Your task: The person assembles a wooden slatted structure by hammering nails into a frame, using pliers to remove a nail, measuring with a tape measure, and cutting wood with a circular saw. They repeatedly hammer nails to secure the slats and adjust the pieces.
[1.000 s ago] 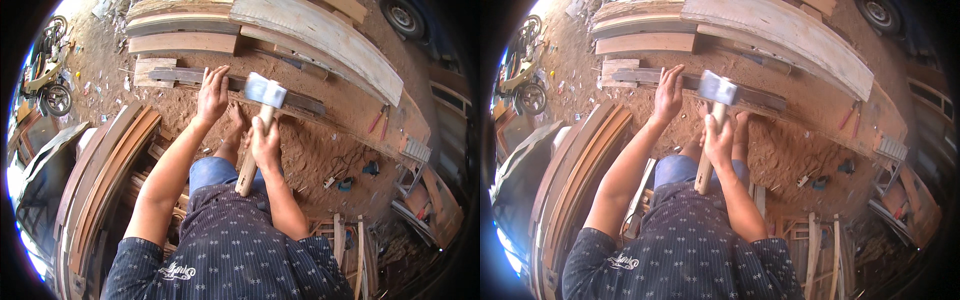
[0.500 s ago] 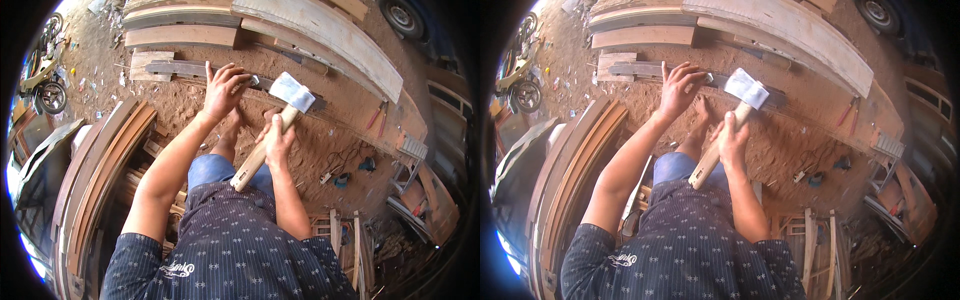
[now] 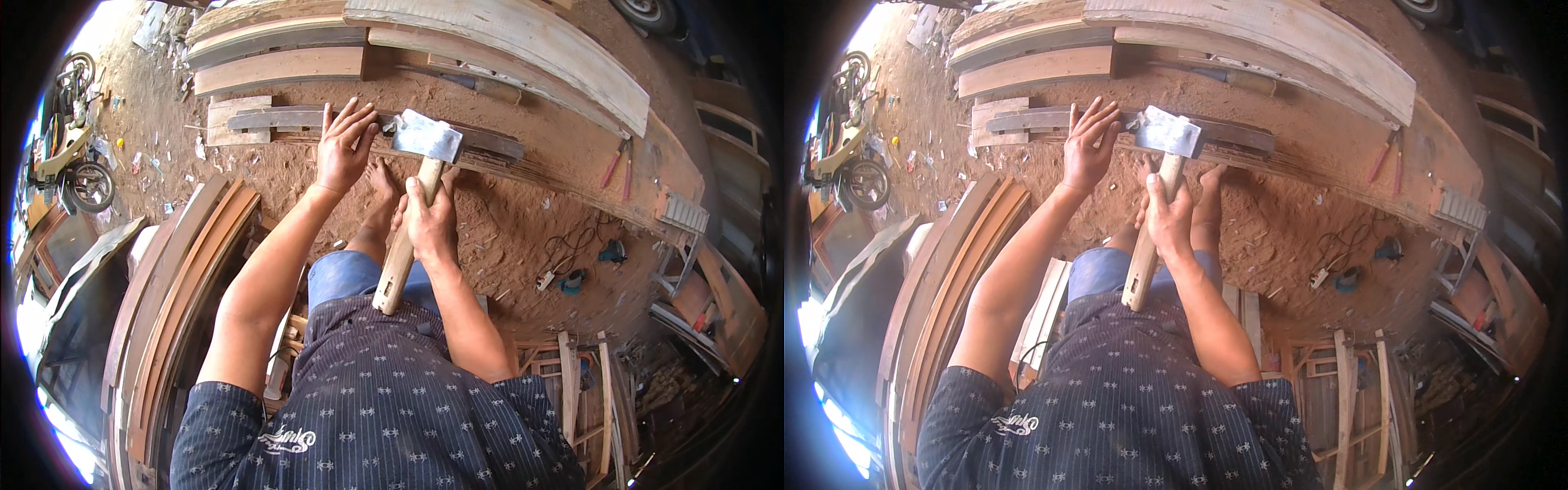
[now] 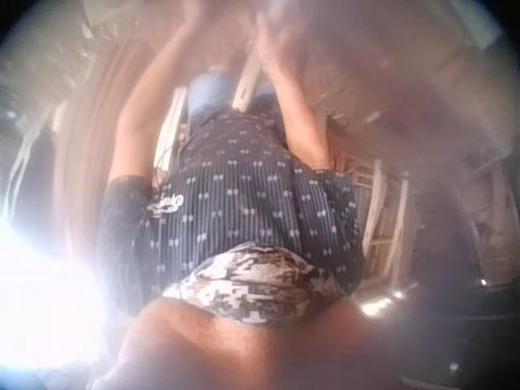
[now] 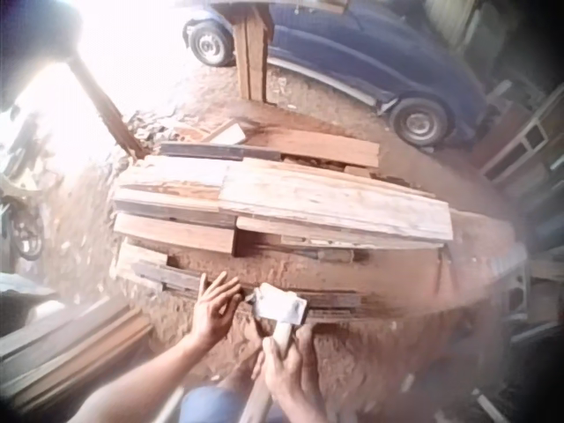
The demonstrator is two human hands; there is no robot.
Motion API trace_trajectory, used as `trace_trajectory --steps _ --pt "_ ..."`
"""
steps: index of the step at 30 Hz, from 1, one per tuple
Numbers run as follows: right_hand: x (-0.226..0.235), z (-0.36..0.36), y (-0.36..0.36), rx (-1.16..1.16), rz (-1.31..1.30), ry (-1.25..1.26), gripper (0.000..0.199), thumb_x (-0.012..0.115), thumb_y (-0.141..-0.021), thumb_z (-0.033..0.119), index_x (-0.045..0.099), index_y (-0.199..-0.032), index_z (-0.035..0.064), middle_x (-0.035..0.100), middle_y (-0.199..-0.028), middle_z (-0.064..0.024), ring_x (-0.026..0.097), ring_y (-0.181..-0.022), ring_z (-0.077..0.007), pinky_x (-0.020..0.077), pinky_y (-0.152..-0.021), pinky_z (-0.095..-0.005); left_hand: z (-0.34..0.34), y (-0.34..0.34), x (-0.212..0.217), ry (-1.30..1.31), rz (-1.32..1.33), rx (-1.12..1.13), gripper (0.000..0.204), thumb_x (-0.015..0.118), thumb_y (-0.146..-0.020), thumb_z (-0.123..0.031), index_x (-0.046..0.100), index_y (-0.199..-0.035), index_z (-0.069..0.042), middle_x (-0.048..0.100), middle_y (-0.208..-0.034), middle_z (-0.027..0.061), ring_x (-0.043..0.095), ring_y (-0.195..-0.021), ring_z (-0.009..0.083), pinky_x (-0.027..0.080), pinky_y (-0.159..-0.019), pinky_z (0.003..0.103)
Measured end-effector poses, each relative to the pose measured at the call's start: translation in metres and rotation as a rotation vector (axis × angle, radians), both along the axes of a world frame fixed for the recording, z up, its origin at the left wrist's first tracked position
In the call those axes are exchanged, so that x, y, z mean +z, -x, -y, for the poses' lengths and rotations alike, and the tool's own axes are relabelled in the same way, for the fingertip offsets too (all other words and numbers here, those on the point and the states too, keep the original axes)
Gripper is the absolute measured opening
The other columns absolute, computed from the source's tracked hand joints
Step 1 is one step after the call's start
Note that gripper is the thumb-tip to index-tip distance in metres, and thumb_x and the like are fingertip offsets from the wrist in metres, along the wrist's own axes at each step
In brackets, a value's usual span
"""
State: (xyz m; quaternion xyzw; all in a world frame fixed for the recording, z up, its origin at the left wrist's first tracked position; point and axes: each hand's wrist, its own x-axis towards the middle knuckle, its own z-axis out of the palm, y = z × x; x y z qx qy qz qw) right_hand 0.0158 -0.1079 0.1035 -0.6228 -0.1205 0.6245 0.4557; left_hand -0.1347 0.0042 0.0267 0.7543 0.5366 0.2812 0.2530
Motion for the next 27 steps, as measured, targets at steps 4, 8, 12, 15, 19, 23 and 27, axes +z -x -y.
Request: trace_trajectory --steps 4,8,12,15,19,23,27 --pt "-0.004 0.019 0.002 -0.283 -0.053 0.009 0.018 0.053 -0.106 0.023 0.047 -0.108 0.0056 0.055 -0.068 -0.0041 0.056 -0.049 -0.0137 0.0527 -0.044 -0.0305 0.003 -0.001 0.000 0.023 0.021 0.002 0.022 0.069 -0.096 -0.022 0.076 -0.114 -0.011 0.070 -0.129 0.0051 0.054 -0.137 0.0267 0.021 -0.123 0.055" --pt "-0.015 0.003 0.015 -0.115 -0.143 0.007 0.025 0.059 -0.104 0.024 0.052 -0.113 0.0019 0.056 -0.067 -0.0037 0.057 -0.047 -0.0122 0.0508 -0.042 -0.0269 0.001 -0.005 0.004 -0.002 0.000 -0.023 0.019 0.071 -0.094 -0.023 0.078 -0.109 -0.015 0.071 -0.129 0.0040 0.052 -0.138 0.0280 0.019 -0.124 0.056" --pt "-0.016 -0.002 0.028 -0.144 -0.079 -0.027 0.029 0.057 -0.105 0.026 0.052 -0.119 0.0004 0.055 -0.068 -0.0032 0.056 -0.048 -0.0127 0.0487 -0.042 -0.0261 0.001 -0.005 0.004 -0.015 -0.031 -0.045 0.017 0.074 -0.092 -0.025 0.079 -0.107 -0.017 0.070 -0.130 0.0027 0.050 -0.139 0.0305 0.017 -0.124 0.058" --pt "-0.017 0.005 0.017 -0.216 -0.116 -0.009 0.031 0.056 -0.105 0.025 0.052 -0.123 -0.0009 0.055 -0.068 -0.0037 0.056 -0.047 -0.0130 0.0493 -0.042 -0.0270 0.001 -0.010 0.003 -0.051 -0.051 -0.020 0.015 0.075 -0.090 -0.023 0.076 -0.104 -0.016 0.071 -0.126 0.0015 0.052 -0.137 0.0318 0.018 -0.123 0.059" --pt "-0.011 0.013 0.004 -0.158 -0.076 0.007 0.027 0.061 -0.103 0.030 0.048 -0.107 0.0062 0.054 -0.069 -0.0052 0.056 -0.050 -0.0160 0.0513 -0.044 -0.0305 0.003 -0.010 0.006 -0.038 -0.065 -0.009 0.014 0.073 -0.090 -0.021 0.075 -0.102 -0.014 0.070 -0.125 0.0032 0.051 -0.135 0.0318 0.020 -0.122 0.059" --pt "-0.009 0.015 -0.002 -0.132 0.037 -0.028 0.029 0.063 -0.102 0.030 0.050 -0.107 0.0047 0.056 -0.070 -0.0054 0.056 -0.049 -0.0147 0.0511 -0.043 -0.0294 0.004 -0.009 0.014 0.009 -0.034 0.078 0.014 0.072 -0.090 -0.018 0.075 -0.103 -0.013 0.069 -0.120 0.0081 0.054 -0.125 0.0325 0.026 -0.119 0.055" --pt "-0.002 0.011 -0.008 -0.065 0.136 -0.093 0.028 0.068 -0.099 0.020 0.052 -0.115 0.0026 0.058 -0.073 -0.0048 0.058 -0.052 -0.0133 0.0514 -0.045 -0.0283 0.013 -0.019 0.032 0.475 0.532 0.336 0.016 0.070 -0.096 -0.019 0.072 -0.107 -0.007 0.068 -0.097 0.0034 0.062 -0.092 0.0195 0.048 -0.093 0.036"
